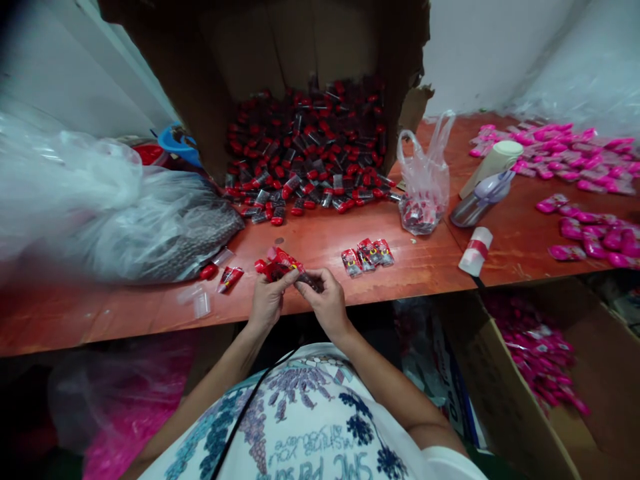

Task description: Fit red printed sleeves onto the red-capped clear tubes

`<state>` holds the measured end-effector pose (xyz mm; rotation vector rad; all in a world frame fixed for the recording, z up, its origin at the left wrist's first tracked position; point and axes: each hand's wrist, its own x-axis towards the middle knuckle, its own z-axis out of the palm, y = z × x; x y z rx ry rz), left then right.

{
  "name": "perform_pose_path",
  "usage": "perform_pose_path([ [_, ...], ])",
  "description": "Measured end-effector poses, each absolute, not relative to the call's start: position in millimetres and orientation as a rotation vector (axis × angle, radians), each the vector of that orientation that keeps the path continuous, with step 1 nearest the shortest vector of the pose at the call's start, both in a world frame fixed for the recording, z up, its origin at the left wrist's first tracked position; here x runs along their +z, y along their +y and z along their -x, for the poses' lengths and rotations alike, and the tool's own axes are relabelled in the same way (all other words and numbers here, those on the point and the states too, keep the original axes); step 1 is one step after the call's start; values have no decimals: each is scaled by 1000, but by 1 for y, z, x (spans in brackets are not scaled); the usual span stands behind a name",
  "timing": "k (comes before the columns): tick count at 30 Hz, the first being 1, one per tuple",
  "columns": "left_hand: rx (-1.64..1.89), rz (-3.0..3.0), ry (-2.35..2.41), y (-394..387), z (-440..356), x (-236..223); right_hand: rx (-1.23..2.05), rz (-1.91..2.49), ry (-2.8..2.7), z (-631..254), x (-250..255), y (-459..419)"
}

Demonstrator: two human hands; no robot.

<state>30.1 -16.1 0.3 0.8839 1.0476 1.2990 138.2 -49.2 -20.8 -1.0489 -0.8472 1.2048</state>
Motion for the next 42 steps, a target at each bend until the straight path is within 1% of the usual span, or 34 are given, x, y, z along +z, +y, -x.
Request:
perform_pose_path([
  [7,1174,-1006,914,-11,-18,2,1414,979,-767,-144,-7,-52],
  [10,1231,-963,924,-13,-23,0,1364,966,-733,-140,-7,-51],
  [14,1338,-833,954,-17,-35,5,1197,1013,-795,-134,-13,-51],
  [17,1337,-792,968,-19,-38,11,1125,1047,-839,-134,-17,-51],
  [24,1093,-850,864,-16,-26,23,1382,984,-811,-142,-5,-53],
  [26,1081,-846,853,-15,-26,24,1409,963,-803,-142,-3,-53],
  [32,1353,-783,947,-15,-37,24,1303,962,-795,-139,-8,-50],
  [34,1371,-785,977,-15,-40,24,1251,993,-847,-138,-12,-49],
  [39,1351,-768,1034,-16,-44,21,990,1142,-1019,-140,-20,-51],
  [42,1280,-809,1010,-16,-42,18,1012,1142,-1001,-143,-19,-51],
])
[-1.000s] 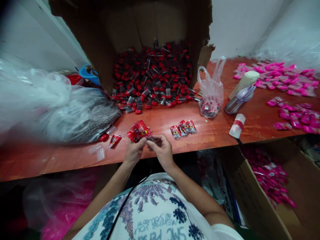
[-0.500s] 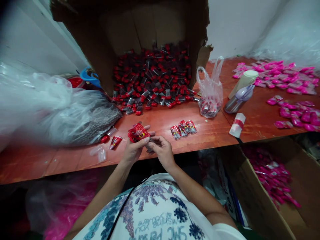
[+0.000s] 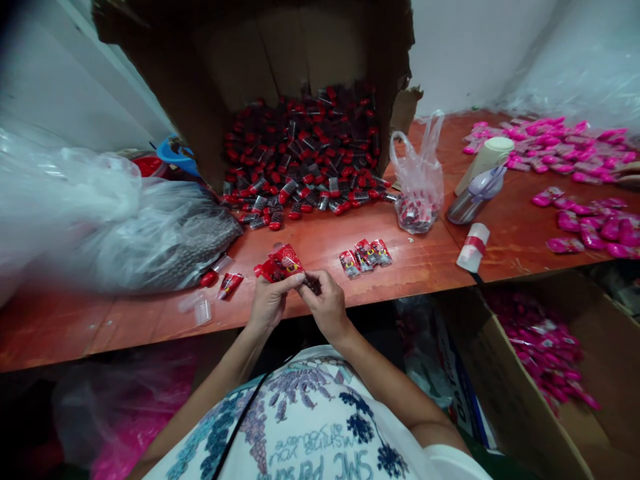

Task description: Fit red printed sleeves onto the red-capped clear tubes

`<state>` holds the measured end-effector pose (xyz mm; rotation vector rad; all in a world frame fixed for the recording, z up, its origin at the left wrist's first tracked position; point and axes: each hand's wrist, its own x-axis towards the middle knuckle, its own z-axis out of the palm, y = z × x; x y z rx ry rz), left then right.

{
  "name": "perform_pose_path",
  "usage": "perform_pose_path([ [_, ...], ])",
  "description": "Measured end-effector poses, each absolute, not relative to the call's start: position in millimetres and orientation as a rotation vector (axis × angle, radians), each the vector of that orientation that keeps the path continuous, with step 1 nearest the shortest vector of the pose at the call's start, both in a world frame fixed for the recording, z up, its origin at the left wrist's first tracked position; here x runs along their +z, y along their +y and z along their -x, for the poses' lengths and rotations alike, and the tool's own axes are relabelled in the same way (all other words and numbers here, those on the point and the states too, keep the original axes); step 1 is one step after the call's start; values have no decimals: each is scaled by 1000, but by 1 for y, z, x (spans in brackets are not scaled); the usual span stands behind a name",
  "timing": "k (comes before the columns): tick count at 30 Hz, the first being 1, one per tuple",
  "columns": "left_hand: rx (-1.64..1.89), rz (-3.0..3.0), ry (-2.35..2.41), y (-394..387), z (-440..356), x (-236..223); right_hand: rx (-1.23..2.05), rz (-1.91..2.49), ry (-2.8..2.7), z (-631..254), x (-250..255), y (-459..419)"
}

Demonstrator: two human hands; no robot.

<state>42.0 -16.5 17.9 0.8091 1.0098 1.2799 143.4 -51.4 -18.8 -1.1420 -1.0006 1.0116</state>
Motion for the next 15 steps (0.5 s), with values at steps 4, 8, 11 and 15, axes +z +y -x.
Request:
perform_pose_path([
  [4,1218,-821,942,-17,-38,13,1265,1013,-823,-146,-13,-49],
  [8,1193,-782,916,-17,-37,11,1341,939,-744,-148,-14,-46],
  [11,1246,-756,934,-14,-35,15,1324,946,-824,-149,-16,-45],
  [15,1333,-768,962,-9,-32,21,1319,935,-853,-150,-17,-45],
])
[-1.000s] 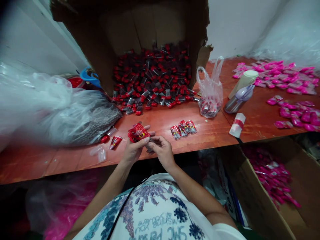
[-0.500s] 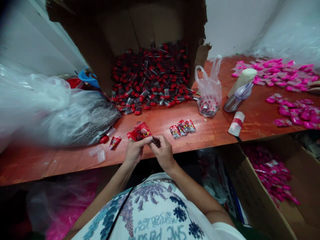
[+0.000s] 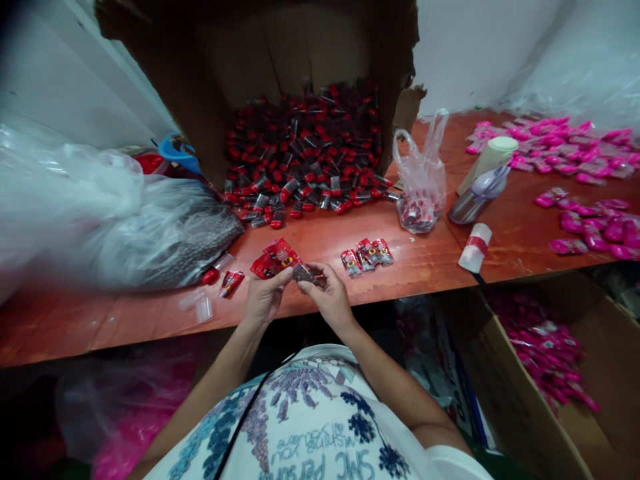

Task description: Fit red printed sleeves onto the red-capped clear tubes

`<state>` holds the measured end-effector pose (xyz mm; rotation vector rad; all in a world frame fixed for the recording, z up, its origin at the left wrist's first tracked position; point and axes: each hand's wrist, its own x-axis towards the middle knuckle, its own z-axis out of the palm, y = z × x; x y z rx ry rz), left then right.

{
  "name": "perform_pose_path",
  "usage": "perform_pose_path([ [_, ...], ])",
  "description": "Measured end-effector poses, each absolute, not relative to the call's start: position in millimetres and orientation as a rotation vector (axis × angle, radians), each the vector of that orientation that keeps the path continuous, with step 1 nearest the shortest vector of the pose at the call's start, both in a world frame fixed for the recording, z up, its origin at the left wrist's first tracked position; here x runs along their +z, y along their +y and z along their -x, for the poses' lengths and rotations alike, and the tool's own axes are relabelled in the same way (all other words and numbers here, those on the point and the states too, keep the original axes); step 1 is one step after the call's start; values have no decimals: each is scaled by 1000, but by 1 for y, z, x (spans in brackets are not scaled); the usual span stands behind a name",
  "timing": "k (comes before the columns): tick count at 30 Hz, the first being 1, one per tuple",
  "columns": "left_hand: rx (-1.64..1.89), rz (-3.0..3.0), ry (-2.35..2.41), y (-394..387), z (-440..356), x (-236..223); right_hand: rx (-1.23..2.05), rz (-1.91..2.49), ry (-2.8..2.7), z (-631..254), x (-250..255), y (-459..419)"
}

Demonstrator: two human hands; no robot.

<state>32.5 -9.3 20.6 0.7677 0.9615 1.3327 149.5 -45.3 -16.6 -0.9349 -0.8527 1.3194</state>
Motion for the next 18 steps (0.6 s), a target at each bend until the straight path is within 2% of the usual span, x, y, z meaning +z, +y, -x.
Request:
perform_pose_path([
  [5,1377,-793,1031,-13,-37,18,1273,907,-819,-142,-17,-48],
  [11,1378,-712,982,-24,-45,9,984,1071,-943,-137,-19,-51],
  [18,1397,-555,925,-12,-33,11,1317,900,-660,-143,-13,-43],
])
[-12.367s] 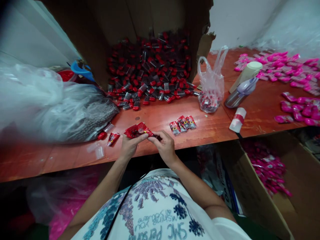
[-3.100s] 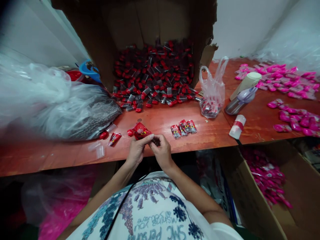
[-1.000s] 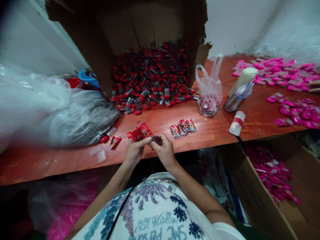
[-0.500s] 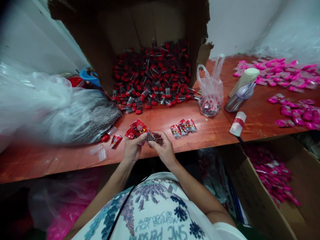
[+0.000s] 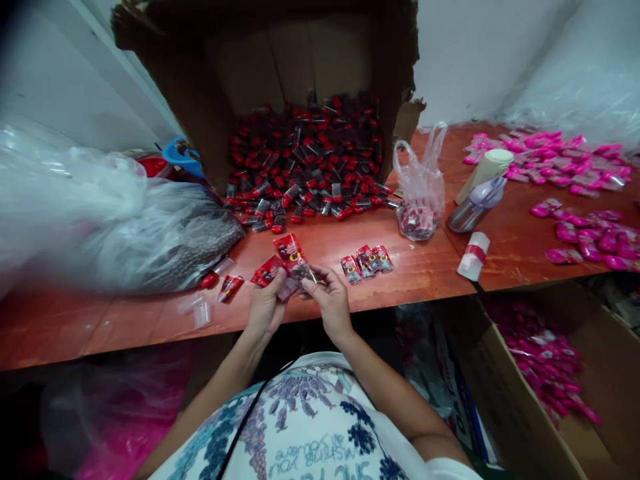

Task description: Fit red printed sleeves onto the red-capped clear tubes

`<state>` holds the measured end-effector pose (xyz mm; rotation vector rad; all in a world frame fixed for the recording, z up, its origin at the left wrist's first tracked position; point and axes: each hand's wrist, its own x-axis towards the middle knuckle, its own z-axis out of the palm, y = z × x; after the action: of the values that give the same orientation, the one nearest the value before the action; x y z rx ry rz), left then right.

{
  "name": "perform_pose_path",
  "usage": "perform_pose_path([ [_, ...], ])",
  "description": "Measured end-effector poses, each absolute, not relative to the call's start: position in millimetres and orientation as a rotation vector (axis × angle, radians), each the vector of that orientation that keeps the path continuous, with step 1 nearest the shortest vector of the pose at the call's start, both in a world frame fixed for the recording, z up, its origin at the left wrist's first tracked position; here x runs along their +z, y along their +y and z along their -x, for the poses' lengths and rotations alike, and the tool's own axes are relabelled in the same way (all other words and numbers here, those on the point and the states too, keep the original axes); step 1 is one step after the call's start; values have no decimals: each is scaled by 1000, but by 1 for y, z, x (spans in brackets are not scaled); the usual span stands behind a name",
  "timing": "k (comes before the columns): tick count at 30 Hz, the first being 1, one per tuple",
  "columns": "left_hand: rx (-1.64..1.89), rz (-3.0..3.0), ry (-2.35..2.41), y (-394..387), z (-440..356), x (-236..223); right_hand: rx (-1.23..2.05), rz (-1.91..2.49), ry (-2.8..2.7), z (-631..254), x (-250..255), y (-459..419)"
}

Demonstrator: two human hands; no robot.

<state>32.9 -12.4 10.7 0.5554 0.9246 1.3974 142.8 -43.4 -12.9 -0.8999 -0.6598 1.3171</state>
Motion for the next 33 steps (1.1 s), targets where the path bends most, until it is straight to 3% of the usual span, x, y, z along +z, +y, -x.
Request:
perform_pose_path([
  [14,1290,-542,845,-7,-27,9,1496,789,-554,-141,-21,-46],
  [24,1373,-613,904,-17,-37,1,1361,828,-508,-133,-19,-51],
  [33,1069,-727,773,-5,-13,7,1717,727,-425,-140,-15,-47],
])
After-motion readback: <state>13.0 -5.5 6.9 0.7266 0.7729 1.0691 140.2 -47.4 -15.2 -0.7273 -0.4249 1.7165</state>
